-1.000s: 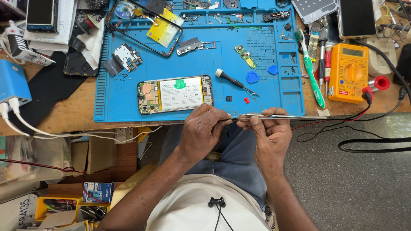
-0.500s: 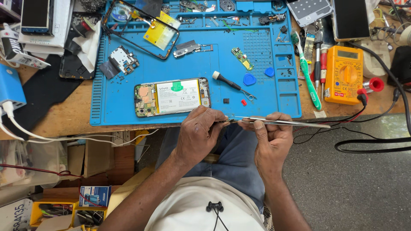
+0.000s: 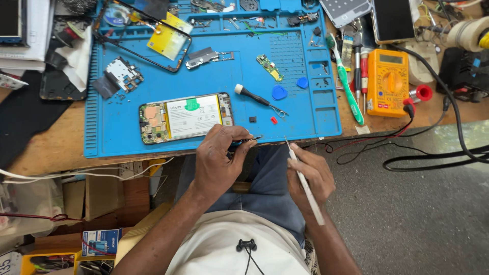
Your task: The person works on a disassembled smartphone, using a screwdriver to remove screws and tweezers to handle small components. They apply a liquid from a green bottle to a small circuit board and continue manipulating parts on a blue mat.
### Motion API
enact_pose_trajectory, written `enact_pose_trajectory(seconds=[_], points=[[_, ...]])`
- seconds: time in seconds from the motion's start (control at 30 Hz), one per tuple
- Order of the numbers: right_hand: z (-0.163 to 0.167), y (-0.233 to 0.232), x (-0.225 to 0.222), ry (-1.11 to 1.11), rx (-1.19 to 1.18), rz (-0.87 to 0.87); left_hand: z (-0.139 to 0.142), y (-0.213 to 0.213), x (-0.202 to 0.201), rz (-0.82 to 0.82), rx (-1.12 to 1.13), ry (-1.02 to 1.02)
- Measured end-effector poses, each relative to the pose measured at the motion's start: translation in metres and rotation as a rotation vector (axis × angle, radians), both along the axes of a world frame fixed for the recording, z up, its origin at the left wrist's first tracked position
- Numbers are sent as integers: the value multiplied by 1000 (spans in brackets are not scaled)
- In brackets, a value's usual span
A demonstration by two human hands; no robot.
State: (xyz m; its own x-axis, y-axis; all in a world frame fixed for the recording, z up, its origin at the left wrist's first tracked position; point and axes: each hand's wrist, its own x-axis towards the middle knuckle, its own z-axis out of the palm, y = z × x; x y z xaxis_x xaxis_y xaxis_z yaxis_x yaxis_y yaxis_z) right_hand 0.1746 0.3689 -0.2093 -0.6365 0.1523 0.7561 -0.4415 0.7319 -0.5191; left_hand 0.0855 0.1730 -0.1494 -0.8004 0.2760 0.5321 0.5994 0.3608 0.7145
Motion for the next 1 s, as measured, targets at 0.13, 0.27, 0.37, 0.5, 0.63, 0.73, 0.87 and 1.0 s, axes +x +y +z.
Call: enact_pose_trajectory(seconds=[0.13, 0.27, 0.37, 0.5, 0.63, 0.73, 0.87, 1.0], points=[[-12, 5, 14, -13, -181, 38, 0, 0, 0, -7, -7, 14], [-11, 7, 13, 17, -605, 83, 1, 0, 0, -20, -53, 87], [4, 5, 10, -80, -621, 207, 2, 0, 2, -23, -40, 96], [27, -6, -5, -280, -543, 214, 3, -2, 3, -24, -39, 78], [36, -12, -20, -319, -575, 239, 2, -2, 3, -33, -43, 54], [36, -11, -23, -321, -582, 264, 0, -2, 3, -34, -33, 53], [33, -11, -23, -322, -579, 261, -2, -2, 2, -34, -45, 60], [35, -13, -25, -328, -566, 250, -3, -2, 1, -36, -51, 61]])
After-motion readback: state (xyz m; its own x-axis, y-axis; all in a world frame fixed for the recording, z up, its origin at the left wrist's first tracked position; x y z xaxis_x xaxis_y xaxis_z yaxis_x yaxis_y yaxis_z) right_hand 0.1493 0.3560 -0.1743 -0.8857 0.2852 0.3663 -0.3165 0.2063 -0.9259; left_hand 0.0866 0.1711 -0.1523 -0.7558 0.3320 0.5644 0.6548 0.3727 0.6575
